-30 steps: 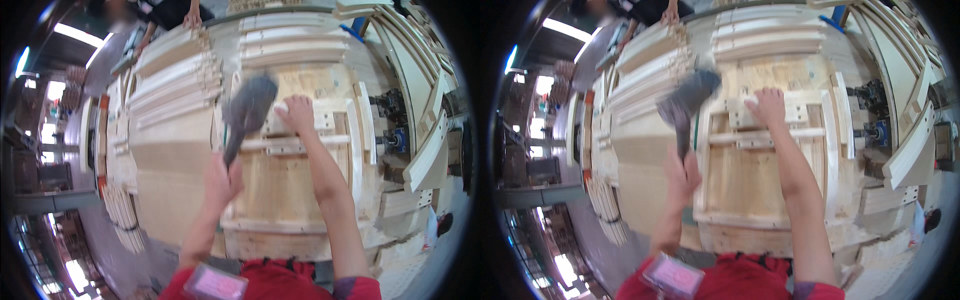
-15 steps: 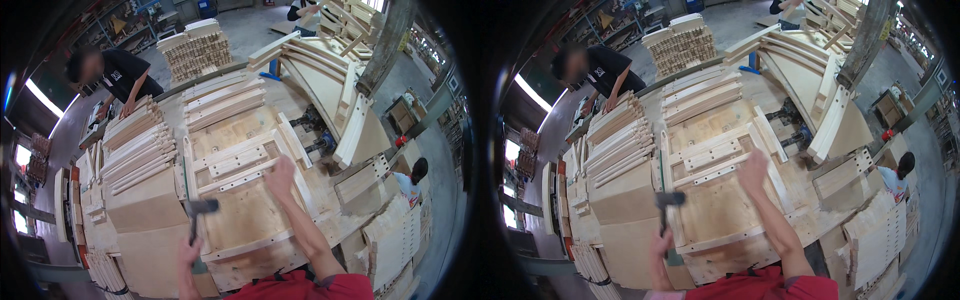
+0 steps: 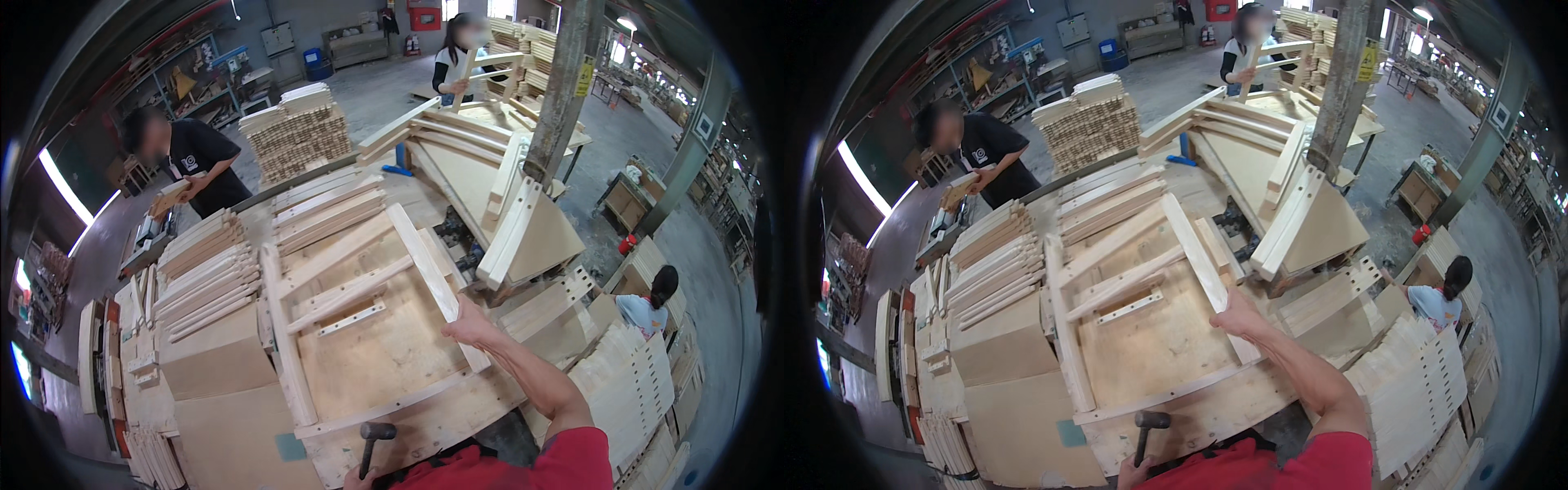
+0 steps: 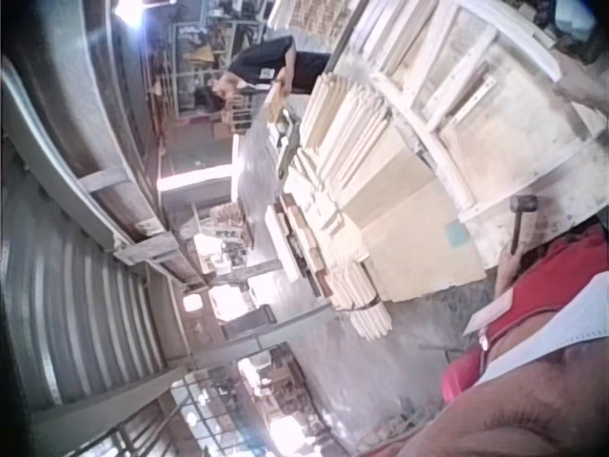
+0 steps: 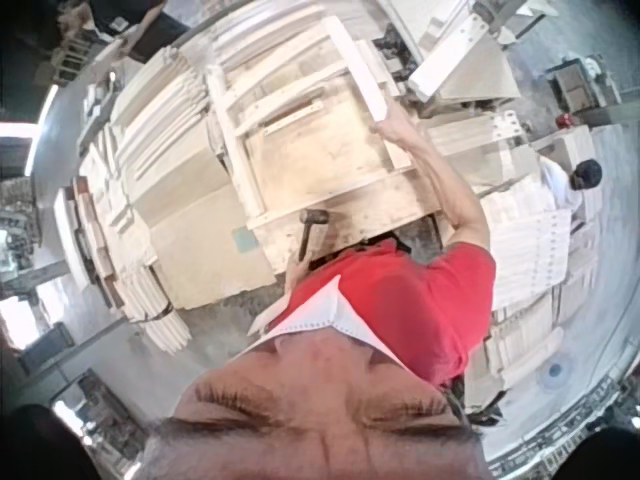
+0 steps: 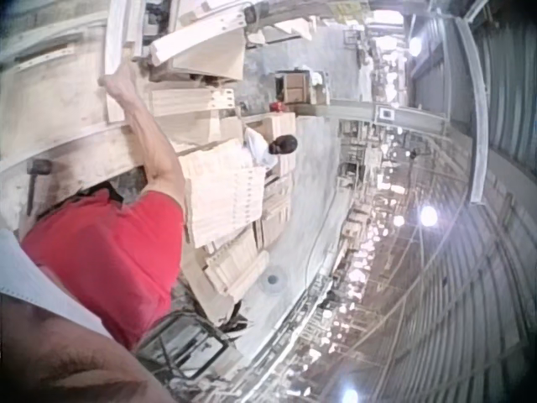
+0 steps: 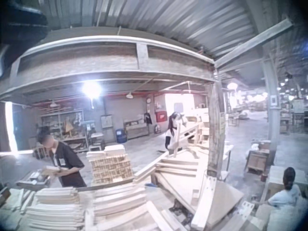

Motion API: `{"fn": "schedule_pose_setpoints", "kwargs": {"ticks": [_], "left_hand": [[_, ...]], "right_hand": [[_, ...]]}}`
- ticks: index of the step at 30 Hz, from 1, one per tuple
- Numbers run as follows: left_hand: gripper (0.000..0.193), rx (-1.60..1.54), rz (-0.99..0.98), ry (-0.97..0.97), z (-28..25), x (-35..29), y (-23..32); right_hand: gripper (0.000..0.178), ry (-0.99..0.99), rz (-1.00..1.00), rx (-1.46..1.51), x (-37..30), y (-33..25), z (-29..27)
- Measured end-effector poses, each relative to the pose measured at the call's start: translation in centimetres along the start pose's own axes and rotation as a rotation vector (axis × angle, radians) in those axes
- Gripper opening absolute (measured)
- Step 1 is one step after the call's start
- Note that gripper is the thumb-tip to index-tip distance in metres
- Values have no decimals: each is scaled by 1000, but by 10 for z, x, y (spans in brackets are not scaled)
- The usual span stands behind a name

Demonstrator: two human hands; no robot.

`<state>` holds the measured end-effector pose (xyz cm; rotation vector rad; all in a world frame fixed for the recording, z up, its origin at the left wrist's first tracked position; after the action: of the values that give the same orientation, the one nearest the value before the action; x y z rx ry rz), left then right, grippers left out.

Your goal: The person assembles wooden chair frames by inserting dowels into pre-drilled holes and tapping them with a rubber mallet. They repeatedly pick up frame parts, align them, and secure joints, stacking completed frames on the workbench.

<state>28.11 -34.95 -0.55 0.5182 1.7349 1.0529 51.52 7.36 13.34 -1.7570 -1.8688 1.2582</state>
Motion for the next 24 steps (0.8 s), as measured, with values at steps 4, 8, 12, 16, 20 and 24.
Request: {"fn": "schedule_pose_setpoints", "kwargs": {"ticks": [4, 8, 12, 16, 20, 24], "left_hand": [[42, 98, -8, -71, 15, 1, 11], [42, -9, -4, -56, 32, -6, 28], [46, 311, 22, -67, 35, -6, 49], [51, 286, -156, -139, 62, -12, 99], [60, 402, -94, -174, 80, 0, 92], [49, 209, -264, -334, 130, 51, 76]], "right_hand": [[66, 118, -126, 179, -14, -3, -82], [50, 290, -92, 479, 42, 2, -161], [41, 168, -118, 668, 145, 3, -216], [33, 412, 201, 653, 265, 45, -279], [57, 482, 62, 661, 350, 50, -337], [62, 744, 296, 313, 338, 77, -381]]}}
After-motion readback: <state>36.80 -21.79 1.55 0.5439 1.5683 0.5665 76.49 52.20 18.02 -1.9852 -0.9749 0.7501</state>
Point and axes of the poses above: each hand's wrist, its own x-axis towards the middle knuckle, its own z-axis out of the palm, y = z × x, the point moved 3 cm from there along x, towards the middle knuckle, and after that the axes turned 7 degrees about -x, right-handed, at the moved point
